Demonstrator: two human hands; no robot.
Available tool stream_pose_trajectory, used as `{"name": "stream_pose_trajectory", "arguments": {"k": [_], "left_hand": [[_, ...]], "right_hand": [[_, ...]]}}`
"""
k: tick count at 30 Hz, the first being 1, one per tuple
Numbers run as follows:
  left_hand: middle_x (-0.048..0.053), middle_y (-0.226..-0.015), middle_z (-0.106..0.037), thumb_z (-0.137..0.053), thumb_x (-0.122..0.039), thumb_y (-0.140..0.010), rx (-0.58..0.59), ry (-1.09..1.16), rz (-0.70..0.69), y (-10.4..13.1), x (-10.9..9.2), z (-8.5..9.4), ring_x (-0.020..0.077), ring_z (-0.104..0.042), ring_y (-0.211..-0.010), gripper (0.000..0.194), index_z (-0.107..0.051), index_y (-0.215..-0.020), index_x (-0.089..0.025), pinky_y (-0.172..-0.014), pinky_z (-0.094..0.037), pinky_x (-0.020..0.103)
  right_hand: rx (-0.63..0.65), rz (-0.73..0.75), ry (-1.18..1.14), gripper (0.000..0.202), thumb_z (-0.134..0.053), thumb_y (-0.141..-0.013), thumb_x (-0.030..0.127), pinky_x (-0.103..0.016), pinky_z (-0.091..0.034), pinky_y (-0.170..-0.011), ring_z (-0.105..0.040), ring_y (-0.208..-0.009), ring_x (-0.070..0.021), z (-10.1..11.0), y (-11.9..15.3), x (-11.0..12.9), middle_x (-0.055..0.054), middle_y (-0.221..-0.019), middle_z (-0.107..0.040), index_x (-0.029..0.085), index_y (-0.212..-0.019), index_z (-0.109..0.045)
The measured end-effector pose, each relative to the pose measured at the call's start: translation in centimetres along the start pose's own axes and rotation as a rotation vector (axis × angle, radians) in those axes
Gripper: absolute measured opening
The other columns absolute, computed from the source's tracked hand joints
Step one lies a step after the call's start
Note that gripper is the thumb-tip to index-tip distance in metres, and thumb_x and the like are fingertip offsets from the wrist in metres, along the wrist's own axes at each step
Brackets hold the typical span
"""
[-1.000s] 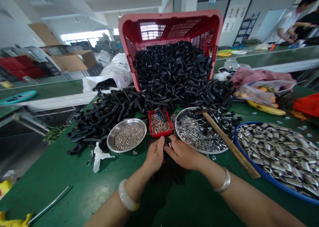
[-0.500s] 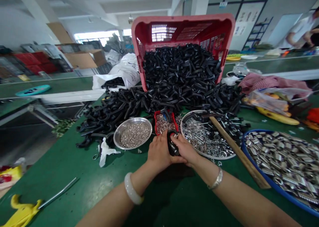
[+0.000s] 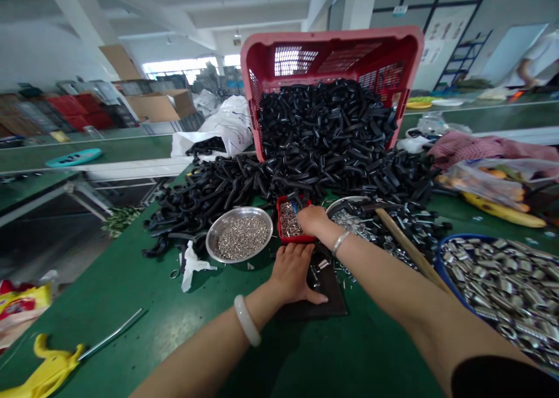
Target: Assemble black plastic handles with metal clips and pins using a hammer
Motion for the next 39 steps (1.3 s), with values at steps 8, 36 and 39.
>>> {"name": "stream_pose_trajectory", "arguments": {"k": [8,36,39], "left_hand": [[0.01,-0.114,-0.053,-0.045,-0.067,-0.068,-0.109,0.028,0.075,-1.5,2.7,3.1,0.0263,-0.049,-0.102,0.064,-0.053,-0.114,-0.024,-0.085,-0.039,0.037],[-0.002,-0.067,-0.058,-0.054,-0.023,-0.071,-0.077,1.075,0.339,-0.7,3.6,2.5,0.0033,-0.039,-0.041,0.025,-0.052,-0.094,-0.015,-0.042,-0.03,0.016],[0.001,-0.077,-0.061,-0.049,-0.026,-0.076,-0.031,1.028,0.279,-0.2,3.4,1.8,0.0032,-0.044,-0.042,0.021,-0.054,-0.094,-0.016,-0.042,-0.032,0.016]], "right_hand": [[-0.095,0.025,-0.101,0.016,-0.054,-0.073,0.022,-0.03,-0.043,-0.071,-0.06,-0.084,-0.0223,-0.4,0.9,-2.3,-0.01,-0.087,-0.067,0.018,-0.081,-0.068],[-0.259,0.029,-0.398,0.012,-0.05,-0.079,0.019,-0.025,-0.04,-0.067,-0.056,-0.071,-0.0146,-2.6,12.7,-5.4,-0.003,-0.075,-0.063,0.017,-0.077,-0.062],[-0.206,0.045,-0.317,0.011,-0.05,-0.079,0.018,-0.023,-0.039,-0.065,-0.056,-0.07,-0.0139,-2.5,12.7,-5.4,-0.003,-0.073,-0.062,0.017,-0.077,-0.061]]}}
Point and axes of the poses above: each hand's wrist, its own y-axis away from the middle knuckle, its own z-axis out of the back of the hand, x = y × z, the point moved 4 cm from there along -y, towards the middle knuckle
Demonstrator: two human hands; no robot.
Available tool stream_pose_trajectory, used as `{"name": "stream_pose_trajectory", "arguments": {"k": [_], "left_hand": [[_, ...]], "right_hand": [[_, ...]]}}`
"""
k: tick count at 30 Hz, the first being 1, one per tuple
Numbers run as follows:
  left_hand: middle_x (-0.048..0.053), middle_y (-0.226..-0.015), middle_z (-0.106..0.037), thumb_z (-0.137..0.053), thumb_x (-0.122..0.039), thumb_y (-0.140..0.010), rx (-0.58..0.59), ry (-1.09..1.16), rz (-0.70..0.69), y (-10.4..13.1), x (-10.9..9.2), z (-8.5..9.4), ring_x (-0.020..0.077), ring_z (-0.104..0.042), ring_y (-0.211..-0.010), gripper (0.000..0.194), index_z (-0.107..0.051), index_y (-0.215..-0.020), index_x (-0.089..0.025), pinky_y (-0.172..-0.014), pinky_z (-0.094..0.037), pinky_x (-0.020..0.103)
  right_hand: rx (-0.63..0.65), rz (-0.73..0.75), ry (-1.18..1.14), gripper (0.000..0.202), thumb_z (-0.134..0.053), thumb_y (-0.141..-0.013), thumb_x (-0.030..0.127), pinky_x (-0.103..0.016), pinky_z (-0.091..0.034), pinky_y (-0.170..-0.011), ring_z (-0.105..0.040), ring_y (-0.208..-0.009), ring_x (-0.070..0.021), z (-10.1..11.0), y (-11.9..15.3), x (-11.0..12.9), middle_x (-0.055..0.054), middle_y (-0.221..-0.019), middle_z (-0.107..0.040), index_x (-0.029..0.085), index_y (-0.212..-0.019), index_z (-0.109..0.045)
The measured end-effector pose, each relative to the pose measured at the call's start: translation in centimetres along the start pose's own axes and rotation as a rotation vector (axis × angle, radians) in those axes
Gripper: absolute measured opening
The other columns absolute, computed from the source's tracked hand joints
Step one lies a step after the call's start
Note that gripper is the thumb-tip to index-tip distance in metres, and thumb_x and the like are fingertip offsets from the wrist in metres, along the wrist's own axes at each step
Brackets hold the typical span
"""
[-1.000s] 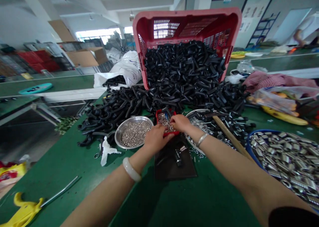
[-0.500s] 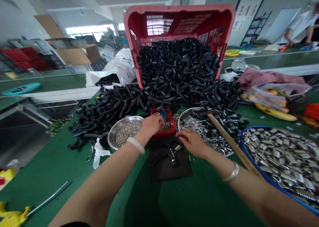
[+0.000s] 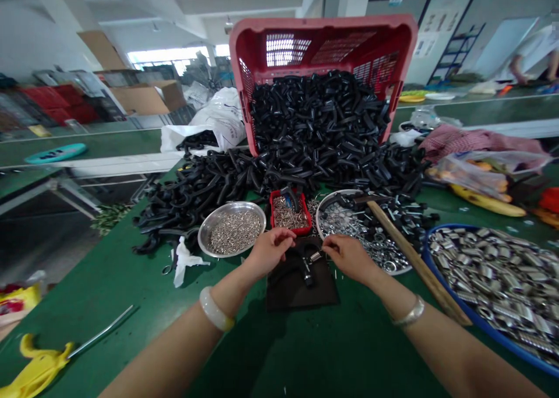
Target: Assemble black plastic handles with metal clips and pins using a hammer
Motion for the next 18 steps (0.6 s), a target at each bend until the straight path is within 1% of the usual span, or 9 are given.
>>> {"name": "stream_pose_trajectory", "arguments": {"k": [2,4,6,8,9,11,14,16,18], "left_hand": [[0.001,-0.079,-0.062,-0.047,-0.028,-0.077,0.007,-0.085,-0.016,-0.1,0.5,-0.2,0.0051,-0.051,-0.044,0.018,-0.054,-0.089,-0.016,-0.044,-0.035,0.017],[0.0,-0.073,-0.063,-0.049,-0.031,-0.077,0.011,-0.221,-0.055,-0.3,0.6,-0.5,0.0078,-0.055,-0.048,0.017,-0.055,-0.084,-0.016,-0.048,-0.038,0.02],[-0.001,-0.068,-0.062,-0.052,-0.035,-0.076,-0.01,-0.402,-0.129,-0.5,0.3,-0.7,0.0104,-0.057,-0.055,0.018,-0.059,-0.078,-0.018,-0.054,-0.039,0.022],[-0.001,-0.071,-0.063,-0.054,-0.037,-0.074,-0.039,-0.557,-0.187,-0.6,-0.1,-0.9,0.0126,-0.057,-0.063,0.019,-0.062,-0.076,-0.02,-0.058,-0.039,0.023],[-0.001,-0.073,-0.064,-0.055,-0.038,-0.075,-0.05,-0.611,-0.197,-0.6,-0.3,-1.0,0.0133,-0.057,-0.067,0.019,-0.062,-0.077,-0.021,-0.059,-0.038,0.023],[-0.002,-0.076,-0.065,-0.054,-0.041,-0.075,-0.059,-0.691,-0.17,-0.7,-0.3,-1.1,0.0138,-0.057,-0.069,0.021,-0.063,-0.08,-0.023,-0.059,-0.037,0.023],[-0.002,-0.078,-0.065,-0.051,-0.044,-0.077,-0.054,-0.775,-0.12,-0.7,-0.1,-1.1,0.014,-0.057,-0.069,0.023,-0.063,-0.083,-0.025,-0.056,-0.035,0.023],[-0.003,-0.079,-0.065,-0.051,-0.045,-0.077,-0.056,-0.816,-0.124,-0.7,0.0,-1.2,0.0138,-0.057,-0.069,0.024,-0.063,-0.083,-0.025,-0.055,-0.034,0.023],[-0.003,-0.079,-0.065,-0.05,-0.044,-0.078,-0.075,-0.858,-0.155,-0.7,-0.2,-1.4,0.0135,-0.056,-0.07,0.023,-0.062,-0.082,-0.025,-0.055,-0.034,0.023]], "right_hand": [[0.036,0.004,0.069,0.012,-0.049,-0.08,0.018,-0.023,-0.039,-0.066,-0.056,-0.072,-0.014,0.2,0.0,0.4,-0.003,-0.075,-0.062,0.016,-0.079,-0.061],[0.064,0.006,0.168,0.015,-0.047,-0.082,0.019,-0.024,-0.039,-0.068,-0.057,-0.076,-0.015,0.4,0.0,1.1,-0.005,-0.079,-0.062,0.016,-0.081,-0.061],[0.088,0.024,0.307,0.016,-0.046,-0.082,0.019,-0.025,-0.039,-0.068,-0.057,-0.079,-0.0173,0.5,-0.1,1.9,-0.008,-0.082,-0.062,0.016,-0.083,-0.062],[0.134,0.079,0.428,0.017,-0.045,-0.082,0.017,-0.026,-0.04,-0.066,-0.057,-0.08,-0.0195,0.4,-0.3,2.5,-0.01,-0.083,-0.061,0.016,-0.084,-0.062],[0.159,0.103,0.461,0.017,-0.045,-0.081,0.017,-0.026,-0.04,-0.065,-0.057,-0.08,-0.02,0.2,-0.4,2.7,-0.01,-0.083,-0.061,0.016,-0.084,-0.062],[0.176,0.112,0.445,0.019,-0.045,-0.083,0.02,-0.026,-0.041,-0.067,-0.057,-0.081,-0.019,-0.3,-0.3,2.5,-0.009,-0.083,-0.062,0.017,-0.086,-0.063],[0.076,0.069,0.359,0.025,-0.041,-0.086,0.024,-0.025,-0.042,-0.076,-0.056,-0.086,-0.0167,-0.9,0.4,1.4,-0.007,-0.09,-0.063,0.021,-0.096,-0.063],[-0.004,0.073,0.351,0.028,-0.04,-0.086,0.02,-0.026,-0.042,-0.08,-0.054,-0.093,-0.0171,-1.2,1.2,1.0,-0.007,-0.099,-0.062,0.022,-0.104,-0.061],[-0.038,0.095,0.367,0.031,-0.041,-0.084,0.015,-0.028,-0.041,-0.084,-0.052,-0.099,-0.0191,-1.6,1.9,0.9,-0.008,-0.107,-0.06,0.02,-0.108,-0.059]]}}
Point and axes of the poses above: each hand's wrist, its own y-axis away from the middle knuckle, its own z-axis out of the back of the hand, x = y × z, the point moved 4 cm from there along -y, towards the middle knuckle
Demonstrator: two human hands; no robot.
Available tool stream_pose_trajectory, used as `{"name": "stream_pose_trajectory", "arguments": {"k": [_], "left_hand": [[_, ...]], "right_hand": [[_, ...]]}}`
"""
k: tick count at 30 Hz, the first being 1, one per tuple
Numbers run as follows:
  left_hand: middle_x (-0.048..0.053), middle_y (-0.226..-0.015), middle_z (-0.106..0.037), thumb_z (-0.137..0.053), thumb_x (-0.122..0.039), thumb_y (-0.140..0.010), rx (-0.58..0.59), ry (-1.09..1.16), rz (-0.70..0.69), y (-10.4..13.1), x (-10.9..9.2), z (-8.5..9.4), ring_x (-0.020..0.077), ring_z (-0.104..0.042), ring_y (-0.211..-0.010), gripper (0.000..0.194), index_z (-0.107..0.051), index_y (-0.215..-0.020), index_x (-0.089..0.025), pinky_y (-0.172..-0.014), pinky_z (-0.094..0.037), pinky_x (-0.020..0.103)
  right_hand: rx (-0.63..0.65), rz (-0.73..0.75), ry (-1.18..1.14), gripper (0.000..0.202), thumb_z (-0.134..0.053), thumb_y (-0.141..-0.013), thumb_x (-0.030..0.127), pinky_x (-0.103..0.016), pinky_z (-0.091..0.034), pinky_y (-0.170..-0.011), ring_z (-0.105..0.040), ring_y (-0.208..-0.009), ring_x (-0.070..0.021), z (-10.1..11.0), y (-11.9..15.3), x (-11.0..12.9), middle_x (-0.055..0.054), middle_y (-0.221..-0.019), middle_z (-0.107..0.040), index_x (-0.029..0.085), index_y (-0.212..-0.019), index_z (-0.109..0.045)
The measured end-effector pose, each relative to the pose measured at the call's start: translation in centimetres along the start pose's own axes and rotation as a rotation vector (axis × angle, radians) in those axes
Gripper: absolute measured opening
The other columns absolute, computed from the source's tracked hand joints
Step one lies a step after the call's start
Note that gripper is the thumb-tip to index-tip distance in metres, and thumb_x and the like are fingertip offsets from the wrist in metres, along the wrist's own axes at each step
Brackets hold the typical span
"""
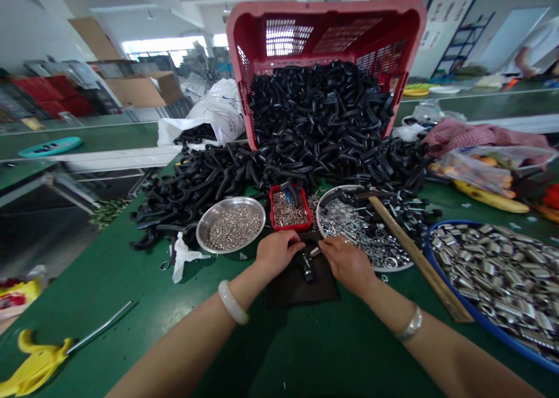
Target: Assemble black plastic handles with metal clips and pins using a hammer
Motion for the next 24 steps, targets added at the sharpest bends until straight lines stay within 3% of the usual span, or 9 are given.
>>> {"name": "stream_pose_trajectory", "arguments": {"k": [7,12,17,20,24], "left_hand": [[-0.002,-0.083,-0.062,-0.046,-0.039,-0.083,-0.084,-0.119,-0.138,0.8,-1.1,-0.4,0.0128,-0.056,-0.074,0.02,-0.058,-0.081,-0.022,-0.059,-0.035,0.022],[-0.004,-0.077,-0.063,-0.045,-0.041,-0.083,-0.022,-0.091,-0.091,0.6,-0.6,-0.6,0.012,-0.056,-0.069,0.022,-0.058,-0.081,-0.023,-0.056,-0.034,0.022],[0.001,-0.083,-0.061,-0.039,-0.038,-0.086,-0.04,-0.298,-0.184,0.9,-1.5,-0.7,0.0141,-0.056,-0.072,0.025,-0.058,-0.085,-0.022,-0.057,-0.036,0.023],[0.004,-0.086,-0.06,-0.033,-0.046,-0.086,-0.031,-0.396,-0.265,2.1,-1.7,-0.9,0.0169,-0.054,-0.077,0.036,-0.059,-0.09,-0.021,-0.06,-0.038,0.025],[0.009,-0.102,-0.056,-0.042,-0.07,-0.066,-0.027,-0.44,-0.324,3.9,-1.5,-0.6,0.0234,-0.049,-0.092,0.072,-0.05,-0.117,-0.02,-0.068,-0.042,0.03]], "right_hand": [[-0.023,0.073,0.021,0.04,-0.041,-0.079,0.009,-0.038,-0.041,-0.088,-0.046,-0.108,-0.0254,-0.1,1.2,0.4,-0.012,-0.123,-0.05,0.015,-0.117,-0.054],[-0.09,0.098,-0.043,0.038,-0.042,-0.078,0.009,-0.039,-0.04,-0.092,-0.047,-0.107,-0.024,-0.3,1.5,0.2,-0.013,-0.118,-0.053,0.014,-0.114,-0.056],[-0.086,0.077,-0.043,0.038,-0.041,-0.079,0.01,-0.038,-0.04,-0.092,-0.045,-0.107,-0.0241,-0.3,1.6,0.3,-0.012,-0.117,-0.052,0.015,-0.114,-0.056],[-0.081,0.023,-0.044,0.038,-0.042,-0.079,0.012,-0.038,-0.04,-0.091,-0.043,-0.11,-0.0251,-0.1,1.9,0.6,-0.012,-0.118,-0.051,0.015,-0.114,-0.055],[-0.05,-0.003,-0.046,0.038,-0.043,-0.078,0.012,-0.038,-0.039,-0.09,-0.039,-0.112,-0.0251,0.5,1.6,0.9,-0.011,-0.118,-0.05,0.018,-0.114,-0.056]]}}
Point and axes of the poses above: each hand's wrist, its own y-axis away from the middle knuckle, its own z-axis out of the back of the hand, x = y × z, the point moved 4 cm from there along -y, towards the middle knuckle
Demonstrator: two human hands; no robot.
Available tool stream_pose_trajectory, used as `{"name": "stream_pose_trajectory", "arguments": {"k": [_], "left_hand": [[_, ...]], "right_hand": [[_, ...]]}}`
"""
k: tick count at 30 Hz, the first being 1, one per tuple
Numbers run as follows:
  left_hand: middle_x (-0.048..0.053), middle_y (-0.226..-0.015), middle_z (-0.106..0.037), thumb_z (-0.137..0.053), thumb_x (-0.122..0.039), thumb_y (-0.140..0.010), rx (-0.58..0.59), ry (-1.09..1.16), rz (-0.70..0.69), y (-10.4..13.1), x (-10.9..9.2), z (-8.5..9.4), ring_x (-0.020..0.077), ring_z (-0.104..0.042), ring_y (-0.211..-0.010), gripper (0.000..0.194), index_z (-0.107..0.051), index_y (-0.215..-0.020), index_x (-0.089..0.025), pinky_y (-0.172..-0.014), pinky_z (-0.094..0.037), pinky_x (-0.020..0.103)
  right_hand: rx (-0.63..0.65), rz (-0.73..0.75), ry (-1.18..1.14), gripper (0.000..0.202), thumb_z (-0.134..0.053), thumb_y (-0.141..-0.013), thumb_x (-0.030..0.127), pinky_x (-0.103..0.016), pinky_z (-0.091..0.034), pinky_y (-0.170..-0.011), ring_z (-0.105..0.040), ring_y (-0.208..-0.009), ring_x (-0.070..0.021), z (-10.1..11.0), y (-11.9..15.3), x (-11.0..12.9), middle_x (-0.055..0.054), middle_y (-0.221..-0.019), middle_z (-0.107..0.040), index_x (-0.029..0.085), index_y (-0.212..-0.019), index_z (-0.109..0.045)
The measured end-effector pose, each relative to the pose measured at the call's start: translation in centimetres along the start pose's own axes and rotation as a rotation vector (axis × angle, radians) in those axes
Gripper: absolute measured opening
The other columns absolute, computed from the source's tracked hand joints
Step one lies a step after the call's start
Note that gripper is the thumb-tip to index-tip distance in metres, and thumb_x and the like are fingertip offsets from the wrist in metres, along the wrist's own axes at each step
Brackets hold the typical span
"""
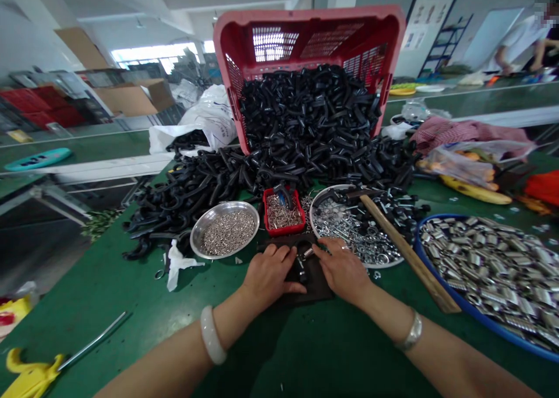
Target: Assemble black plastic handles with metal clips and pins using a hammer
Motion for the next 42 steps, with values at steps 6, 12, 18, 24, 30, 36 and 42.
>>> {"name": "stream_pose_trajectory", "arguments": {"k": [6,12,18,24,30,36,42], "left_hand": [[0.011,-0.107,-0.055,-0.051,-0.061,-0.069,0.047,0.089,0.103,0.8,-0.7,-1.3,0.0234,-0.048,-0.093,0.07,-0.045,-0.124,-0.018,-0.077,-0.041,0.032],[0.011,-0.106,-0.056,-0.052,-0.049,-0.072,0.028,0.169,0.142,0.4,-0.9,-0.4,0.0246,-0.048,-0.097,0.061,-0.045,-0.124,-0.017,-0.081,-0.039,0.033],[0.004,-0.075,-0.063,-0.027,-0.062,-0.079,0.319,0.557,0.055,-2.9,2.3,3.4,0.0159,-0.056,-0.067,0.057,-0.064,-0.084,-0.02,-0.061,-0.04,0.025],[0.001,-0.067,-0.06,-0.048,-0.058,-0.071,0.745,0.887,0.154,-4.1,4.6,0.3,0.0113,-0.052,-0.054,0.043,-0.06,-0.076,-0.017,-0.05,-0.039,0.023],[0.003,-0.083,-0.063,-0.055,-0.056,-0.066,0.237,0.357,0.434,-2.4,5.1,-0.4,0.02,-0.058,-0.077,0.037,-0.06,-0.077,-0.021,-0.064,-0.042,0.028],[0.004,-0.11,-0.059,-0.053,-0.05,-0.072,0.113,0.517,0.57,-1.0,4.6,-1.2,0.0175,-0.057,-0.092,0.049,-0.049,-0.115,-0.025,-0.07,-0.042,0.025],[0.003,-0.111,-0.06,-0.059,-0.048,-0.068,0.118,0.612,0.589,-1.4,5.3,-1.7,0.0204,-0.056,-0.096,0.048,-0.055,-0.109,-0.025,-0.075,-0.042,0.028]], "right_hand": [[0.114,0.077,-0.002,0.036,-0.044,-0.079,0.018,-0.037,-0.039,-0.086,-0.044,-0.107,-0.0238,1.0,-0.9,-0.5,-0.009,-0.117,-0.051,0.023,-0.112,-0.057],[-0.033,0.065,-0.037,0.032,-0.046,-0.08,0.018,-0.036,-0.036,-0.086,-0.048,-0.101,-0.0209,0.9,-0.4,-0.8,-0.009,-0.106,-0.058,0.022,-0.11,-0.058],[-0.035,0.12,-0.134,0.02,-0.051,-0.081,0.025,-0.032,-0.037,-0.081,-0.051,-0.092,-0.019,1.3,-2.0,-0.8,-0.007,-0.093,-0.062,0.017,-0.097,-0.06],[0.207,0.141,-0.167,0.023,-0.048,-0.083,0.031,-0.029,-0.039,-0.078,-0.053,-0.088,-0.0174,1.1,-4.5,-0.8,-0.006,-0.089,-0.063,0.018,-0.094,-0.064],[0.264,0.043,-0.107,0.017,-0.054,-0.078,0.032,-0.028,-0.038,-0.08,-0.053,-0.091,-0.0177,0.5,-5.5,-0.3,-0.005,-0.091,-0.062,0.022,-0.082,-0.068],[0.313,-0.016,-0.004,0.023,-0.06,-0.071,0.041,-0.025,-0.041,-0.07,-0.056,-0.085,-0.0185,1.1,-7.6,-0.6,-0.004,-0.09,-0.062,0.023,-0.083,-0.065],[0.301,-0.094,0.095,0.029,-0.04,-0.084,0.027,-0.03,-0.041,-0.076,-0.057,-0.094,-0.0212,0.7,-13.8,0.2,-0.009,-0.102,-0.063,0.02,-0.1,-0.063]]}}
Point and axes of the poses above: each hand's wrist, its own y-axis away from the middle knuckle, its own z-axis out of the back of the hand, x = y × z, the point moved 4 cm from there along -y, towards the middle knuckle
